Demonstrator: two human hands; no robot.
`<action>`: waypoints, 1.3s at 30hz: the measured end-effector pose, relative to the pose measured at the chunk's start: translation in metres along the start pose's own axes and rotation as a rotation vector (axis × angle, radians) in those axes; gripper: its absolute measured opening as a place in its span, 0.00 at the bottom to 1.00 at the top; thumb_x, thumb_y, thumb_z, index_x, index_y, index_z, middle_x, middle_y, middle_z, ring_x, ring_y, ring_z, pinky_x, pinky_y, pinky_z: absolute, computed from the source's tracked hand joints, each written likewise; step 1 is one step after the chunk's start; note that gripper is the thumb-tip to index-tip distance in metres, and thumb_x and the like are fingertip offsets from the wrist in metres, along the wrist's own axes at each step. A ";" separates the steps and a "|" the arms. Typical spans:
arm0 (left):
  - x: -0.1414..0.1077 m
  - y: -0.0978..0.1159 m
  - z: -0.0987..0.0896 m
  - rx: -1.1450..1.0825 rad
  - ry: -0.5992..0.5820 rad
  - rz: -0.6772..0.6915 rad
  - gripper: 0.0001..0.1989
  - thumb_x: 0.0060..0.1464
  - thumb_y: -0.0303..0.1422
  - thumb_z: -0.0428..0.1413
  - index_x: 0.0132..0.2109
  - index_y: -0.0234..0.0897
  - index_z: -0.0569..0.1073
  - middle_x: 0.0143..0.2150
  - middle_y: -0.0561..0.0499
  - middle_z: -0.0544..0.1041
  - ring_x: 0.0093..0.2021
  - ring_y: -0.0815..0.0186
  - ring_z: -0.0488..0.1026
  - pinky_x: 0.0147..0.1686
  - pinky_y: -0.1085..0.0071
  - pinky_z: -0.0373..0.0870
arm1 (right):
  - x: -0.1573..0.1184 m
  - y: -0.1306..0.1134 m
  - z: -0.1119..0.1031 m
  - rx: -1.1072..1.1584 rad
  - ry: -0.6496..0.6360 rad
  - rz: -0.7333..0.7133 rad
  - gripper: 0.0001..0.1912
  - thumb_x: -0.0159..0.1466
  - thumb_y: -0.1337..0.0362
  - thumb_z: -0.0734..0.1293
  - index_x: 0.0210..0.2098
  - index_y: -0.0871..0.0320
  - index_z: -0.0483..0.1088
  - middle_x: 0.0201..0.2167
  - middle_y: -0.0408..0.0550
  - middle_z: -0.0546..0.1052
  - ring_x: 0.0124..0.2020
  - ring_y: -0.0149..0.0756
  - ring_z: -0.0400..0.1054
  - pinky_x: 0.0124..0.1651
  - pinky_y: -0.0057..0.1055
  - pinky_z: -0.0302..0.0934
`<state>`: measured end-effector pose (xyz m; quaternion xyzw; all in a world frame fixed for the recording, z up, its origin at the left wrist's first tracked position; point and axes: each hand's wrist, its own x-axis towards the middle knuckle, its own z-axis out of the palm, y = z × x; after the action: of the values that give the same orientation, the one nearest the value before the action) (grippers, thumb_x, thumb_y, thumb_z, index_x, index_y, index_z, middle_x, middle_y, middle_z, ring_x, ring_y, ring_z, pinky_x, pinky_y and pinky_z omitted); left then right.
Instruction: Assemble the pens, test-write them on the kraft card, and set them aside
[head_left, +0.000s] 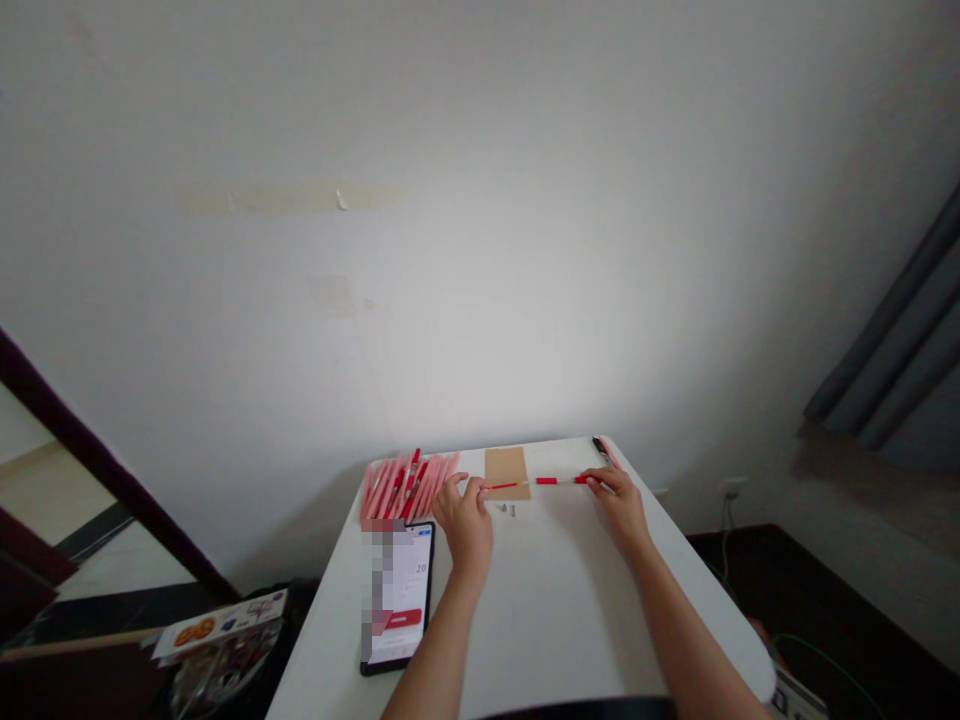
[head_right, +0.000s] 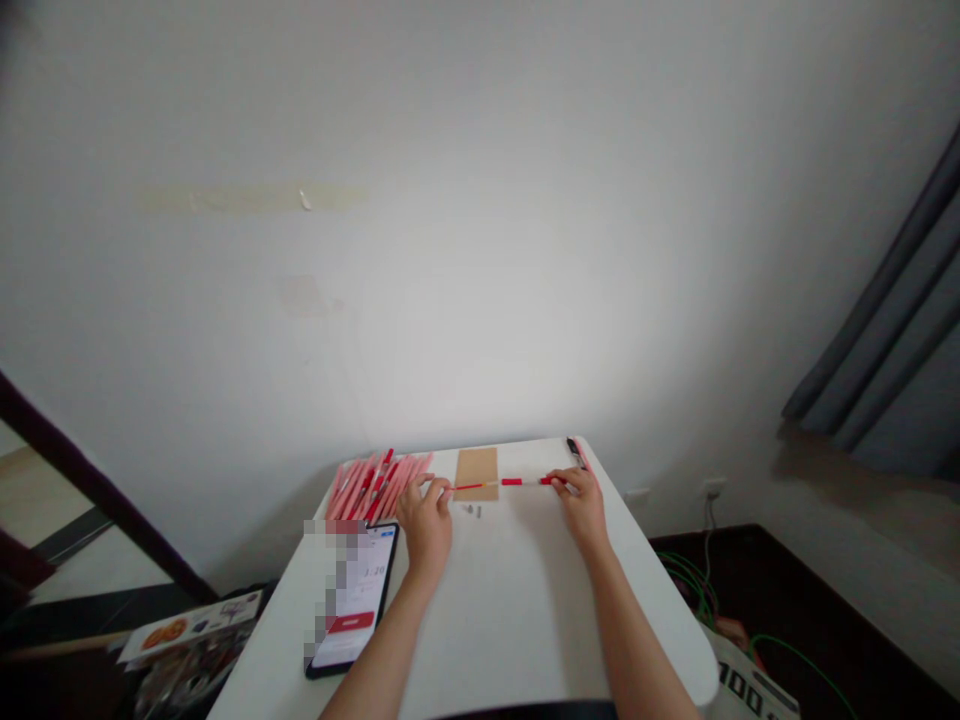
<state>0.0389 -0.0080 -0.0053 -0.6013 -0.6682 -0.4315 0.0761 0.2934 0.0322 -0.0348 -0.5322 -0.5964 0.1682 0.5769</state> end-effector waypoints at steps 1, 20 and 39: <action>0.000 0.000 0.000 0.006 0.004 -0.006 0.09 0.56 0.28 0.51 0.38 0.42 0.76 0.47 0.48 0.70 0.51 0.58 0.65 0.52 0.57 0.59 | 0.000 0.000 0.000 -0.004 -0.001 -0.002 0.12 0.54 0.55 0.65 0.29 0.53 0.77 0.33 0.49 0.79 0.41 0.45 0.69 0.50 0.41 0.59; -0.015 0.008 0.012 -0.105 0.013 0.250 0.02 0.54 0.29 0.53 0.33 0.38 0.70 0.45 0.46 0.70 0.49 0.59 0.66 0.53 0.55 0.62 | -0.001 0.012 -0.003 -0.144 0.227 0.059 0.17 0.58 0.52 0.62 0.35 0.55 0.78 0.36 0.51 0.78 0.42 0.45 0.66 0.48 0.39 0.56; -0.031 0.026 0.014 0.122 -0.143 0.212 0.06 0.48 0.26 0.55 0.35 0.37 0.74 0.49 0.45 0.70 0.55 0.57 0.63 0.62 0.44 0.49 | -0.002 0.009 0.001 -0.127 0.192 0.040 0.16 0.58 0.52 0.63 0.34 0.54 0.78 0.37 0.51 0.78 0.43 0.46 0.66 0.51 0.40 0.56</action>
<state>0.0750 -0.0238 -0.0204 -0.6921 -0.6296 -0.3354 0.1098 0.2958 0.0348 -0.0434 -0.5931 -0.5370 0.0898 0.5932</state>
